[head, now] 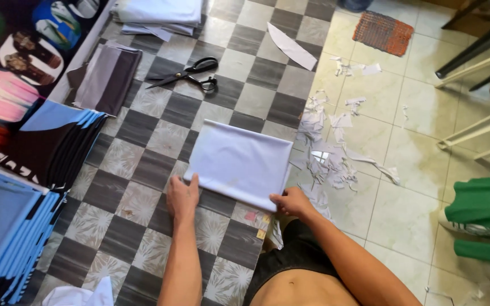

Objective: Cutting fabric pieces using scissors according to a pattern and then organizing the cut pieces on a table.

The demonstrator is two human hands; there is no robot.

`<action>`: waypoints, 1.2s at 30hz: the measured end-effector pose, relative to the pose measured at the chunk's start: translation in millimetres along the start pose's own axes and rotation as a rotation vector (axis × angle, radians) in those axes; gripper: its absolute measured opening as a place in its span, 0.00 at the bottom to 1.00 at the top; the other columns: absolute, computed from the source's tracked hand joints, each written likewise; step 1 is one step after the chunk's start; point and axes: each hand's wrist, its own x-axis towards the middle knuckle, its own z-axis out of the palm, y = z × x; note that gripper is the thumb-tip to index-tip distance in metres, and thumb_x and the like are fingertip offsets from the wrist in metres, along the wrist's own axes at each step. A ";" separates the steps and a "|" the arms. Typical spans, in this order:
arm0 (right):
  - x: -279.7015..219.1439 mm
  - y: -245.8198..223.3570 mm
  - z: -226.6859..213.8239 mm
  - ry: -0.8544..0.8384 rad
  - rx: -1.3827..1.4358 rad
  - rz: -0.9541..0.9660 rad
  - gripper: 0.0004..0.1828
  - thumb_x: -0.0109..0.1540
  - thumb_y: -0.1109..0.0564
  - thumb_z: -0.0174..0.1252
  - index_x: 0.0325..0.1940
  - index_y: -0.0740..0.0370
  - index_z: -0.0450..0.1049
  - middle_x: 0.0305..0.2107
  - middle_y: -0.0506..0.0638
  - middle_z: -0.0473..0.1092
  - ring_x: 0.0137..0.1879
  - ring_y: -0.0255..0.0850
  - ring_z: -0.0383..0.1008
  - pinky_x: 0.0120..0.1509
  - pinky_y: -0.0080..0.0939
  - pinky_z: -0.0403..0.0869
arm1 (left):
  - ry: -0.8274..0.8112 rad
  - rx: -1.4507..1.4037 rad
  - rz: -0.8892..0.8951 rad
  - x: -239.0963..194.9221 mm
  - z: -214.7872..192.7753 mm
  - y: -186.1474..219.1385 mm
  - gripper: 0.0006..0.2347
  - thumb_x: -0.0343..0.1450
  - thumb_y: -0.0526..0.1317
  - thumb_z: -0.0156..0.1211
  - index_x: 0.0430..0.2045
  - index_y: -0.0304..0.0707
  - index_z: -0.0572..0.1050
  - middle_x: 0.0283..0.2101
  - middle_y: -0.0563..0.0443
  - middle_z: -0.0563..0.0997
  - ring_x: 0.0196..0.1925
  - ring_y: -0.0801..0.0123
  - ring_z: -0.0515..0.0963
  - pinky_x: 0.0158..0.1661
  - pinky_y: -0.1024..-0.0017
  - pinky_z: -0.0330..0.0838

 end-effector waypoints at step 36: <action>277.0 -508.3 -220.2 -0.522 0.363 -0.244 0.11 0.62 0.67 0.71 0.49 0.73 0.83 0.32 0.60 0.80 0.33 0.49 0.83 0.37 0.47 0.80 | -0.044 -1.437 -0.556 187.6 -102.3 314.4 0.13 0.77 0.28 0.67 0.56 0.25 0.78 0.46 0.36 0.85 0.41 0.48 0.88 0.34 0.54 0.88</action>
